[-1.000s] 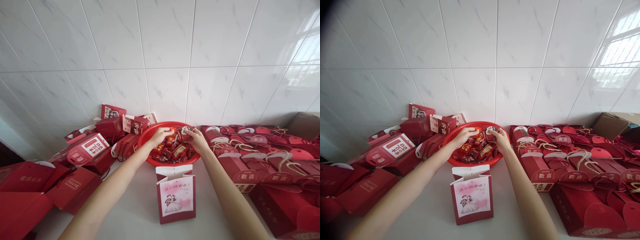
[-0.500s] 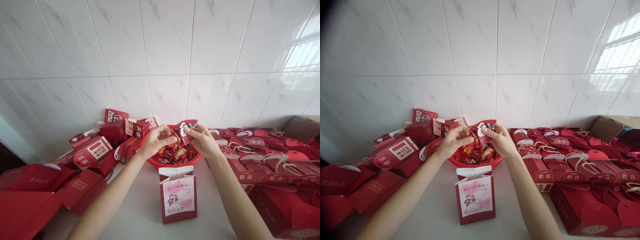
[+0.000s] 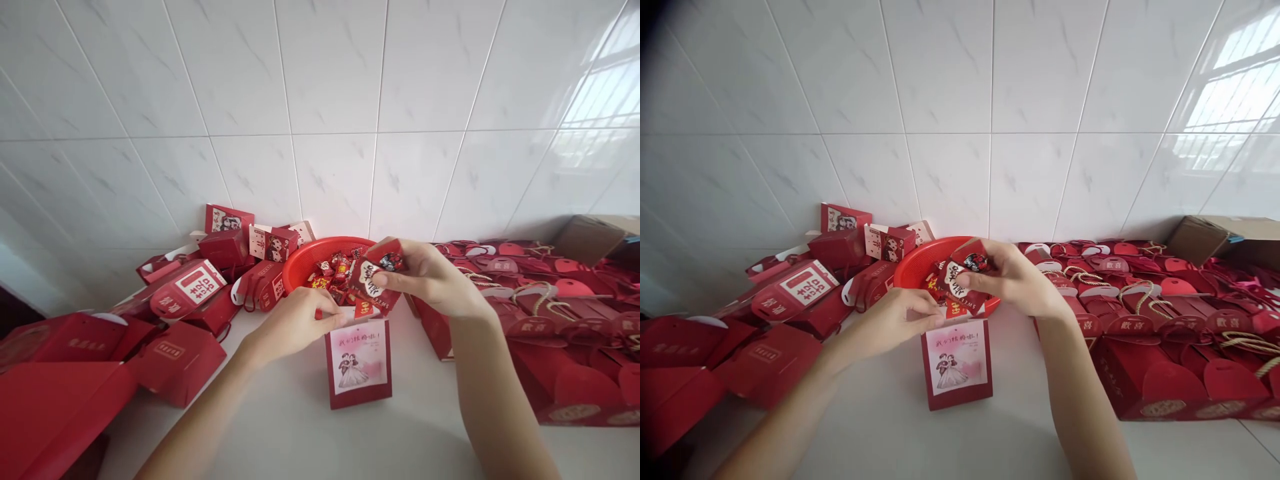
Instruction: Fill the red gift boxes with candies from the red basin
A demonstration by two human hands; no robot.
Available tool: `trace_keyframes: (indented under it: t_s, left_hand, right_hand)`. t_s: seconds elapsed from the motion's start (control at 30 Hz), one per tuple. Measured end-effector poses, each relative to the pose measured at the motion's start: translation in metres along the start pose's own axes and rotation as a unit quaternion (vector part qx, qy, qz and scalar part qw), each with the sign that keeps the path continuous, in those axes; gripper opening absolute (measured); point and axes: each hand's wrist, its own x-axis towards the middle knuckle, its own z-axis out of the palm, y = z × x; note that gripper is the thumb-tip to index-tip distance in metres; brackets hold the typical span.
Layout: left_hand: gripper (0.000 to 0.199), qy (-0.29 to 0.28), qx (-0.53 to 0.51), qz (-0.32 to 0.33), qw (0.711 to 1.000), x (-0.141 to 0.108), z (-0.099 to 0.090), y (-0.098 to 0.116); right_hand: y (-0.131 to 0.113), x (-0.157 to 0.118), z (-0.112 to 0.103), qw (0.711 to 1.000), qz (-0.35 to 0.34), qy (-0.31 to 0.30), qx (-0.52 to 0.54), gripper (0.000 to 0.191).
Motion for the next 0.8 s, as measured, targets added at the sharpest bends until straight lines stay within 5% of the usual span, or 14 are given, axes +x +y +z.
trace_keyframes:
  t_s: [0.47,0.8]
  left_hand:
    - [0.047,-0.091,0.096,-0.053,0.990,-0.003,-0.006,0.003]
    - [0.042,-0.129,0.124,-0.045,0.983,-0.002,-0.007,0.011]
  right_hand:
    - [0.009,0.008,0.012,0.978,0.032,-0.121,-0.168,0.017]
    - [0.012,0.009,0.019,0.950,0.036,-0.135,-0.280,0.019]
